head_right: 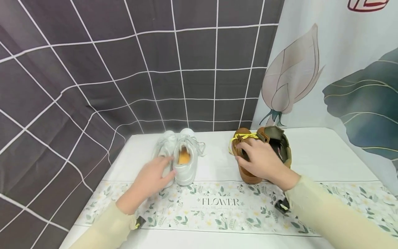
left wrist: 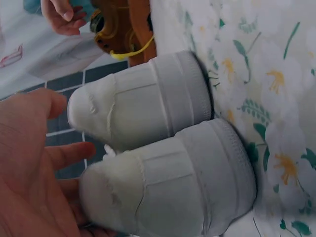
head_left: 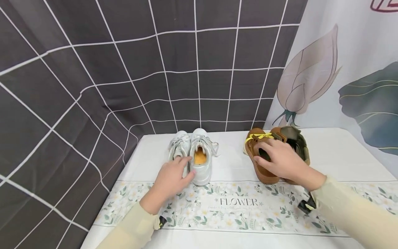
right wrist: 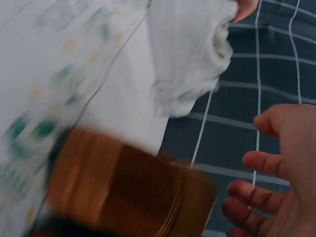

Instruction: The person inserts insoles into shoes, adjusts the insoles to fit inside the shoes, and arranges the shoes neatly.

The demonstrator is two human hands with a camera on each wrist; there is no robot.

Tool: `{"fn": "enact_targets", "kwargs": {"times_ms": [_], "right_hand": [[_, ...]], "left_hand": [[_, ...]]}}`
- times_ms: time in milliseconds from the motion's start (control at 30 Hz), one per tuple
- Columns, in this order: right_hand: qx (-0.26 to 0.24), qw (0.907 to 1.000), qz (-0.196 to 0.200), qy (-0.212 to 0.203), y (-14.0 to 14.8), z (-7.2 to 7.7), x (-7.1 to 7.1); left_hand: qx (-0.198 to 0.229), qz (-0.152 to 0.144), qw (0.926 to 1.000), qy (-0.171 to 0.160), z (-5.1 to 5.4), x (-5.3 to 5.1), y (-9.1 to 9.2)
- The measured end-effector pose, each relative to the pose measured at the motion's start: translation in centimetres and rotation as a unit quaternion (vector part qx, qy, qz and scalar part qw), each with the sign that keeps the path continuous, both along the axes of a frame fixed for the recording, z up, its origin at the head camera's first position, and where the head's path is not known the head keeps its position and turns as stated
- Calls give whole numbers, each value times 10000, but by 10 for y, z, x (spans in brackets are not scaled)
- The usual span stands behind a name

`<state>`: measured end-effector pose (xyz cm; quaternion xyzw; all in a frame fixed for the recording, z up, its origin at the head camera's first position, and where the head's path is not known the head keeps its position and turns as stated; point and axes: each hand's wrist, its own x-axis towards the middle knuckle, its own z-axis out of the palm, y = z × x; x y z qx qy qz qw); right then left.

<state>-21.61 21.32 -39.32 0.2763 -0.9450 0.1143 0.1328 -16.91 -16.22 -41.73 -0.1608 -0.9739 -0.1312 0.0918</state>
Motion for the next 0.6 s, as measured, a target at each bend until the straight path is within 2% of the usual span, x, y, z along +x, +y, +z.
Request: {"fn": "enact_targets", "kwargs": {"times_ms": [100,200,267,367,433,500,600], "right_hand": [[349,9985,-410,13,23,-7,6],[511,9959,-728,-139,39,-12,10],[638,9937,-869,-318,45,-15,11],[951,9885,-935,-714,49,-18,12],[1111,9865,-868,-832,50,-20,12],[1190,9862,-813,-812,52,-24,12],[1169,9887,-762,-542,55,-29,12]], "left_hand": [[-293,57,9995,-94,-3,0,4],[-359,101,9993,-80,-6,-1,6],[-379,24,9993,-24,-6,-1,6],[-515,-124,9985,118,-7,-4,8],[-614,-151,9978,192,-8,-5,8],[-693,-132,9971,272,-10,-6,9],[-713,-132,9965,405,-13,-7,11]]}}
